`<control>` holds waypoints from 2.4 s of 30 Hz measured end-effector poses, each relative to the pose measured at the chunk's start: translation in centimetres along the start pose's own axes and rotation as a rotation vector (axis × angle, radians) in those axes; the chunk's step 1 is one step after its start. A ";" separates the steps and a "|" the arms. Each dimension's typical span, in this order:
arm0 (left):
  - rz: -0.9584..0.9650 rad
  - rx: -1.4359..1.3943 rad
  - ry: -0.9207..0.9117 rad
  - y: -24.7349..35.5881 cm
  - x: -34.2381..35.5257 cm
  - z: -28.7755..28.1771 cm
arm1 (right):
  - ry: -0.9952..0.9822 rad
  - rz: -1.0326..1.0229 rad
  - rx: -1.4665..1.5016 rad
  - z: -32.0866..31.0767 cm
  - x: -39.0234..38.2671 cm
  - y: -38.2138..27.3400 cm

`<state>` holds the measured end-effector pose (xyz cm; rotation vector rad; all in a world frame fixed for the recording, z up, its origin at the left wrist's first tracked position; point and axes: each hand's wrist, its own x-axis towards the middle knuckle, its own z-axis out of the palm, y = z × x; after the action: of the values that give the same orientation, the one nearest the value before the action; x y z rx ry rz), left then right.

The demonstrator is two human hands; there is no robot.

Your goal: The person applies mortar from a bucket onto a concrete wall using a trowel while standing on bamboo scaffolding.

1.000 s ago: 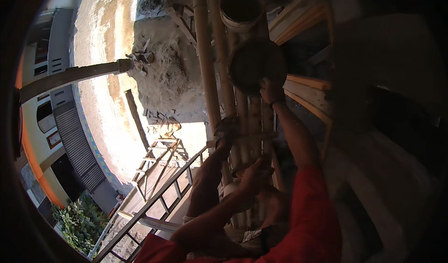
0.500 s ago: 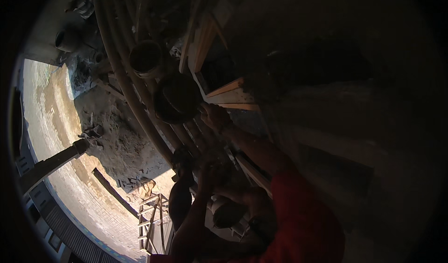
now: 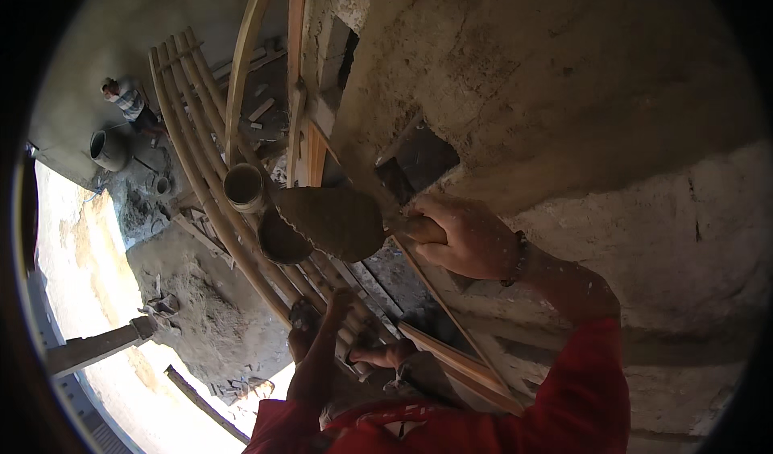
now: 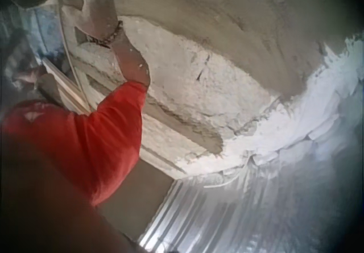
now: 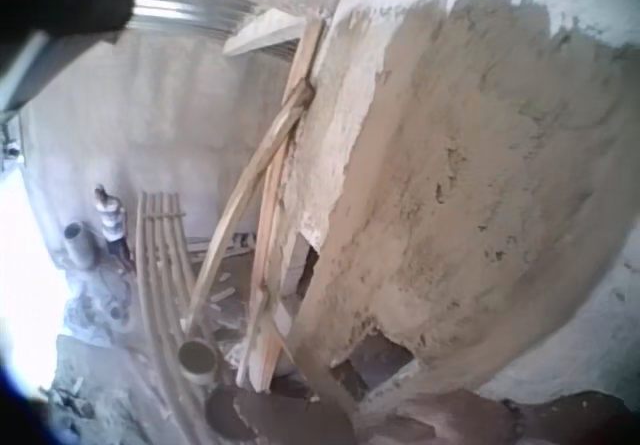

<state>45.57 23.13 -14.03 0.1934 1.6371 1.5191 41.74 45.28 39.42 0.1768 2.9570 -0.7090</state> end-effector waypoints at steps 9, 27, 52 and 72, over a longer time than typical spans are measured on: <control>-0.394 0.234 0.018 8.0 -4.5 2.4 | 0.089 0.370 0.465 -11.7 -2.1 3.1; -0.165 0.302 0.072 -2.3 -4.0 -1.0 | -0.359 0.139 -0.087 29.5 5.7 13.5; -0.375 0.046 0.138 -5.6 -2.0 -6.0 | -0.043 0.010 0.270 76.7 20.3 23.2; -0.329 0.095 0.042 -2.9 3.3 -3.7 | 0.058 0.153 0.042 16.2 2.5 9.8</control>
<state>42.31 21.78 -18.60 -0.0561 1.6813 1.2044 41.67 46.80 20.39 0.4293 2.9430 -0.7574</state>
